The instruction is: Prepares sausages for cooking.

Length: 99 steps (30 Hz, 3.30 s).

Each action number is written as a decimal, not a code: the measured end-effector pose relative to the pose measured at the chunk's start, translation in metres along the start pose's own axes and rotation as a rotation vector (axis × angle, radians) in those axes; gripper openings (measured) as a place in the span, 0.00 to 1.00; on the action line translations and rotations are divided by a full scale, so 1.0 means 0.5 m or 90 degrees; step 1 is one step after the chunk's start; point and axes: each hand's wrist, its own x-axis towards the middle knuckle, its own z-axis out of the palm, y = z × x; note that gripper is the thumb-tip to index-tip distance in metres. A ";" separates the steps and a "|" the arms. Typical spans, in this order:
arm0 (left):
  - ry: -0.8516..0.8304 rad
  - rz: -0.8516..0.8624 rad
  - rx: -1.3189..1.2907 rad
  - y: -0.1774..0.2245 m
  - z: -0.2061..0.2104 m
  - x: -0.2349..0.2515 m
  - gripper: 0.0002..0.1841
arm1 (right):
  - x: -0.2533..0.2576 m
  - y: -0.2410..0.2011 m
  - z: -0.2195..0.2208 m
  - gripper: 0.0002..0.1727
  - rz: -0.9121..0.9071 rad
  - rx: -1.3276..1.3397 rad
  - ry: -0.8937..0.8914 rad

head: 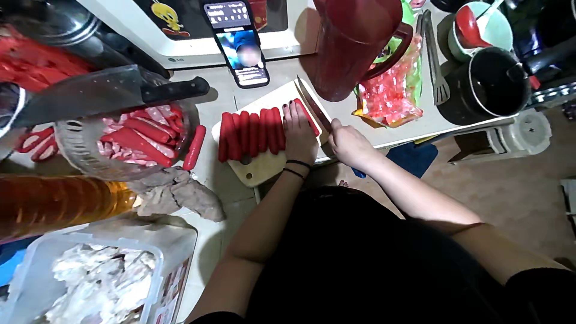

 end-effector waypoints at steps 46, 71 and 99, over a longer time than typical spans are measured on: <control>-0.052 -0.022 0.009 0.005 -0.021 -0.015 0.36 | 0.013 -0.100 -0.046 0.16 0.064 -0.143 -0.158; -0.069 -0.088 0.022 0.020 -0.019 -0.008 0.34 | -0.050 -0.083 -0.030 0.18 0.078 -0.238 -0.186; -0.038 -0.060 0.118 0.015 -0.001 -0.009 0.31 | -0.116 0.019 0.030 0.14 0.040 -0.184 -0.119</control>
